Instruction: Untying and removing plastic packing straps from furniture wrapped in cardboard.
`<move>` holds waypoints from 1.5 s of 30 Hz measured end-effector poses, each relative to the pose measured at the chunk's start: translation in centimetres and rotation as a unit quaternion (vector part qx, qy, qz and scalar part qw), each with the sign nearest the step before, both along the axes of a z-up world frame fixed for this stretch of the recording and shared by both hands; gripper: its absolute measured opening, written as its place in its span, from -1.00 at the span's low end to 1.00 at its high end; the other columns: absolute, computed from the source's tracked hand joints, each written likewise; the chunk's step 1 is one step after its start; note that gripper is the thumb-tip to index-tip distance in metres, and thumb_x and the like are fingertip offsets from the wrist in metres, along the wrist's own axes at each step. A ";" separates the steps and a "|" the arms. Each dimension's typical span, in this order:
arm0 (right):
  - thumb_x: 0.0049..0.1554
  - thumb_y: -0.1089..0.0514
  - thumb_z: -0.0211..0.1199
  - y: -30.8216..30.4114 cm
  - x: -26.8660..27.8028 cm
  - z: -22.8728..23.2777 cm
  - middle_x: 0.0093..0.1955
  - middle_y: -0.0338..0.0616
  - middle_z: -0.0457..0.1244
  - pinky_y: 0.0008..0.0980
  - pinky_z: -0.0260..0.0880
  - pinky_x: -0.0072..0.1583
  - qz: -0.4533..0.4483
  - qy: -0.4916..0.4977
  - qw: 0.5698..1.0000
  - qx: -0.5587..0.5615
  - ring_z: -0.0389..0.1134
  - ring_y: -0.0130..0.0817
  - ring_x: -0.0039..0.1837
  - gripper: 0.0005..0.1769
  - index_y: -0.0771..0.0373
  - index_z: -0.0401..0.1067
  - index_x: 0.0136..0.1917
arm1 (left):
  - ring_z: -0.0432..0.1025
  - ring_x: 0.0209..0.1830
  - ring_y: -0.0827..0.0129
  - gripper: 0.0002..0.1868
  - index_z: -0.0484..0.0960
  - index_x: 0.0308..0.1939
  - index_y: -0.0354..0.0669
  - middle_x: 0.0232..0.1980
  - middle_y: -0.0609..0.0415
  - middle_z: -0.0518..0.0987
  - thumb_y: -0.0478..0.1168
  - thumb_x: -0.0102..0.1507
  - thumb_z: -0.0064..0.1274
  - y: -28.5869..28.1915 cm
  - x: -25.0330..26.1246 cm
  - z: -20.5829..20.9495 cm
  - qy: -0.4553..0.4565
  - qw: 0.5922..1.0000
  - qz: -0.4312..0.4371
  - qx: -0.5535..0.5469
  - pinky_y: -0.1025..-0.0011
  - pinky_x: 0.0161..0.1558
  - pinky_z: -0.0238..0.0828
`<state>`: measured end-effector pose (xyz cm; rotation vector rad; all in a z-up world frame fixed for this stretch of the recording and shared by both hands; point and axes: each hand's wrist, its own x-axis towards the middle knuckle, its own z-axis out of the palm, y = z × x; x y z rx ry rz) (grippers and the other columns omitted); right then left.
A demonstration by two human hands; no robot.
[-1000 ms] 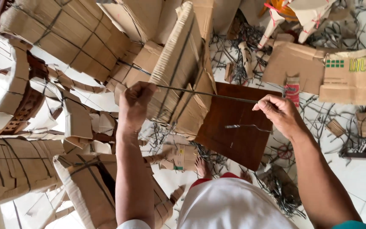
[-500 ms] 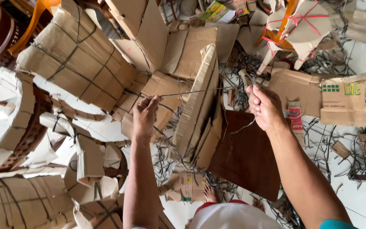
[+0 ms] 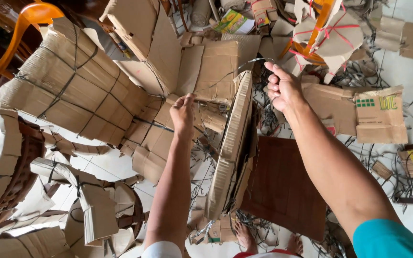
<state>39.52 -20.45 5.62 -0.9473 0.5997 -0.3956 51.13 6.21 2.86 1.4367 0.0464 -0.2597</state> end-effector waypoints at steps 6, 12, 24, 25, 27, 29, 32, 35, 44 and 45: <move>0.25 -0.07 0.24 -0.8 -3.5 -11.1 -0.51 -0.43 0.04 -0.57 -0.12 -0.52 -0.018 0.198 0.973 -0.119 0.00 -0.61 -0.53 -0.80 0.01 0.56 0.02 | 0.05 -0.72 0.57 -0.82 0.72 -0.34 -0.08 -0.65 0.19 0.32 -0.12 0.29 0.13 3.8 -2.8 -12.6 0.011 0.978 -0.119 0.172 0.45 -0.64 -0.03; 0.33 -0.05 0.12 1.6 -11.4 -18.1 -0.47 -0.27 0.09 -0.49 -0.03 -0.50 0.027 0.258 0.958 -0.123 0.03 -0.56 -0.52 -0.71 0.12 0.52 0.14 | 0.16 -0.66 0.58 -0.75 0.76 -0.18 -0.26 -0.58 0.14 0.35 -0.12 0.29 0.15 11.3 -10.1 -18.9 0.112 0.973 -0.124 0.157 0.56 -0.61 0.05; 0.32 0.04 0.06 2.5 -10.3 -14.9 -0.38 -0.34 0.05 -0.51 0.06 -0.30 0.024 0.205 0.978 -0.039 0.05 -0.55 -0.35 -0.73 0.09 0.49 -0.15 | 0.15 -0.73 0.57 -0.76 0.65 -0.33 -0.13 -0.61 0.17 0.36 -0.11 0.38 0.08 8.5 -10.3 -15.8 0.116 0.974 -0.112 0.160 0.58 -0.65 0.08; 0.32 0.04 0.06 1.9 -9.3 -14.0 -0.38 -0.34 0.05 -0.51 0.06 -0.30 0.024 0.205 0.978 -0.039 0.05 -0.55 -0.35 -0.73 0.09 0.49 -0.15 | 0.15 -0.73 0.57 -0.76 0.65 -0.33 -0.13 -0.61 0.17 0.36 -0.11 0.38 0.08 7.6 -9.8 -14.7 0.116 0.974 -0.113 0.161 0.58 -0.65 0.08; 0.39 -0.04 -0.17 0.7 -7.4 -12.3 -0.45 -0.41 -0.03 -0.68 -0.10 -0.36 -0.034 0.076 0.996 0.024 -0.07 -0.62 -0.43 -0.74 -0.07 0.36 0.03 | 0.12 -0.76 0.64 -0.75 0.68 -0.16 -0.28 -0.60 0.19 0.30 -0.13 0.35 0.12 5.9 -8.8 -12.4 0.088 0.995 -0.029 0.047 0.62 -0.69 -0.01; 0.39 -0.05 -0.12 -0.5 -7.6 -9.3 -0.37 -0.50 0.05 -0.74 -0.08 -0.34 -0.062 0.032 0.997 0.040 -0.04 -0.70 -0.39 -0.77 -0.10 0.36 0.05 | 0.12 -0.76 0.65 -0.76 0.66 -0.16 -0.29 -0.59 0.20 0.27 -0.14 0.35 0.11 5.8 -8.0 -12.3 0.087 0.996 -0.006 0.027 0.65 -0.68 -0.03; 0.41 -0.05 -0.10 -3.0 -8.1 -9.2 -0.21 -0.61 0.23 -0.76 -0.02 -0.32 -0.097 0.005 0.994 0.058 0.00 -0.76 -0.36 -0.79 -0.09 0.32 0.19 | 0.13 -0.76 0.65 -0.76 0.65 -0.18 -0.30 -0.58 0.19 0.26 -0.14 0.35 0.11 6.3 -8.4 -13.0 0.084 0.996 0.009 0.028 0.66 -0.68 -0.04; 0.41 -0.02 -0.16 -2.7 -9.3 -11.8 -0.13 -0.62 0.34 -0.75 -0.01 -0.33 -0.108 0.055 0.992 0.041 0.03 -0.76 -0.37 -0.76 -0.04 0.27 0.24 | 0.15 -0.77 0.62 -0.77 0.66 -0.26 -0.24 -0.61 0.18 0.31 -0.14 0.35 0.12 7.6 -9.2 -16.9 0.101 0.991 -0.027 0.084 0.63 -0.70 -0.01; 0.27 0.10 0.08 3.5 -16.5 -27.4 -0.22 -0.20 0.34 -0.57 0.10 -0.40 -0.032 0.347 0.937 0.013 0.14 -0.49 -0.38 -0.73 0.06 0.58 0.09 | 0.59 -0.26 0.31 -0.72 0.78 -0.19 0.34 -0.33 0.27 0.68 0.25 0.20 0.14 18.8 -17.2 -40.0 0.085 0.862 -0.186 0.464 0.37 -0.25 0.47; 0.30 0.11 0.05 4.9 -17.6 -27.8 -0.22 -0.12 0.33 -0.55 0.09 -0.39 -0.014 0.361 0.933 -0.012 0.12 -0.43 -0.37 -0.72 0.13 0.58 0.11 | 0.54 -0.32 0.31 -0.75 0.75 -0.25 0.25 -0.38 0.24 0.63 0.17 0.20 0.10 18.7 -19.6 -39.6 0.004 0.841 -0.199 0.503 0.38 -0.30 0.41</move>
